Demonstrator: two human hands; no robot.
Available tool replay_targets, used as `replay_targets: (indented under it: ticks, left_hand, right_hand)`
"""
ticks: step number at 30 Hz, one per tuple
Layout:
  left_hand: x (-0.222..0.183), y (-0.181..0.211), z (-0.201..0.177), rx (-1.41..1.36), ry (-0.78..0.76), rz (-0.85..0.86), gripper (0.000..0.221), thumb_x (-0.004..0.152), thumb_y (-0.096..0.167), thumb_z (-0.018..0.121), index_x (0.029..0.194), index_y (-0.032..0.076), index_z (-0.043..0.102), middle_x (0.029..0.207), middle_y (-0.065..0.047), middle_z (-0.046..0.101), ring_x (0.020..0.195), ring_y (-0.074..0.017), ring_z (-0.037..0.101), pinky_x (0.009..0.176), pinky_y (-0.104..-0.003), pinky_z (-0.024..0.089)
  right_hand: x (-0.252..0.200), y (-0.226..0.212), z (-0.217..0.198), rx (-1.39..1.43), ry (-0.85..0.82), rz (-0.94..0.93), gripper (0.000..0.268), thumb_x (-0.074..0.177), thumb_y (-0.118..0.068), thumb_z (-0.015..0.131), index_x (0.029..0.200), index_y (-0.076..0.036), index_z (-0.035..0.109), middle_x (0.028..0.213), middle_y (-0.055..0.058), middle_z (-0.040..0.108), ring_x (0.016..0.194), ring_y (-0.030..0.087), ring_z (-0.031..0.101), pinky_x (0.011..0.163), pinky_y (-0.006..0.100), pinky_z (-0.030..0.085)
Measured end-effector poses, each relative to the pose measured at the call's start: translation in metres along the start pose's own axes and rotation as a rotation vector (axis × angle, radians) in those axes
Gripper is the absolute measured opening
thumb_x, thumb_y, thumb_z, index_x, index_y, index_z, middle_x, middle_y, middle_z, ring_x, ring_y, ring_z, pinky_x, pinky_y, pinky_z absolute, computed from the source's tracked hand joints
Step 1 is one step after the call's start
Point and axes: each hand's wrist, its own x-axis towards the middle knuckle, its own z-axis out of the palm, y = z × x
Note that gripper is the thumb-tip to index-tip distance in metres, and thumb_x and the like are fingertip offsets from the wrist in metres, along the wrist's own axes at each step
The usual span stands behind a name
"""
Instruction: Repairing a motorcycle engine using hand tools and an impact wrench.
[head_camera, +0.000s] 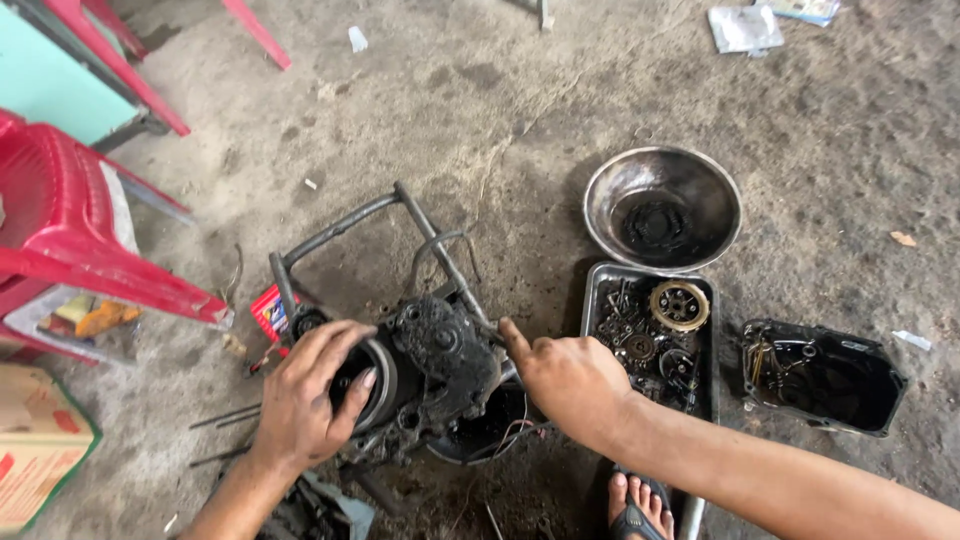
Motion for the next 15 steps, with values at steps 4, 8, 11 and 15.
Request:
replay_targets:
  ticks: [4, 8, 11, 15]
  left_hand:
    - [0.002, 0.003, 0.0, 0.01, 0.015, -0.004, 0.045, 0.092, 0.035, 0.064, 0.127, 0.007, 0.066, 0.125, -0.015, 0.067, 0.114, -0.0355, 0.067, 0.096, -0.046, 0.054]
    - [0.0, 0.001, -0.001, 0.009, 0.001, 0.003, 0.045, 0.092, 0.036, 0.063, 0.126, 0.007, 0.067, 0.125, -0.014, 0.068, 0.114, -0.035, 0.067, 0.096, -0.046, 0.054]
    - [0.001, -0.002, 0.0, 0.008, -0.006, 0.029, 0.044, 0.093, 0.036, 0.062, 0.126, 0.007, 0.067, 0.124, -0.014, 0.067, 0.114, -0.0348, 0.067, 0.096, -0.046, 0.054]
    - [0.001, -0.005, 0.001, 0.002, -0.009, 0.021, 0.046, 0.093, 0.039, 0.061, 0.126, 0.007, 0.067, 0.125, -0.014, 0.067, 0.114, -0.0342, 0.067, 0.095, -0.046, 0.055]
  right_hand:
    - [0.004, 0.0, 0.008, -0.024, 0.172, -0.002, 0.083, 0.09, -0.007, 0.059, 0.162, -0.002, 0.019, 0.088, 0.01, 0.067, 0.07, 0.021, 0.068, 0.058, 0.035, 0.059]
    - [0.004, 0.014, -0.004, 0.275, 0.097, 0.17, 0.065, 0.102, -0.014, 0.045, 0.163, -0.012, 0.021, 0.071, 0.011, 0.063, 0.055, 0.02, 0.065, 0.043, 0.033, 0.058]
    - [0.006, 0.025, 0.005, 0.385, 0.238, 0.223, 0.052, 0.108, -0.031, 0.042, 0.158, -0.015, 0.034, 0.06, 0.009, 0.061, 0.044, 0.019, 0.059, 0.04, 0.035, 0.053]
    - [-0.001, 0.019, 0.01, 0.284, 0.121, 0.148, 0.054, 0.109, -0.036, 0.043, 0.16, -0.021, 0.037, 0.061, 0.006, 0.063, 0.045, 0.016, 0.057, 0.04, 0.035, 0.054]
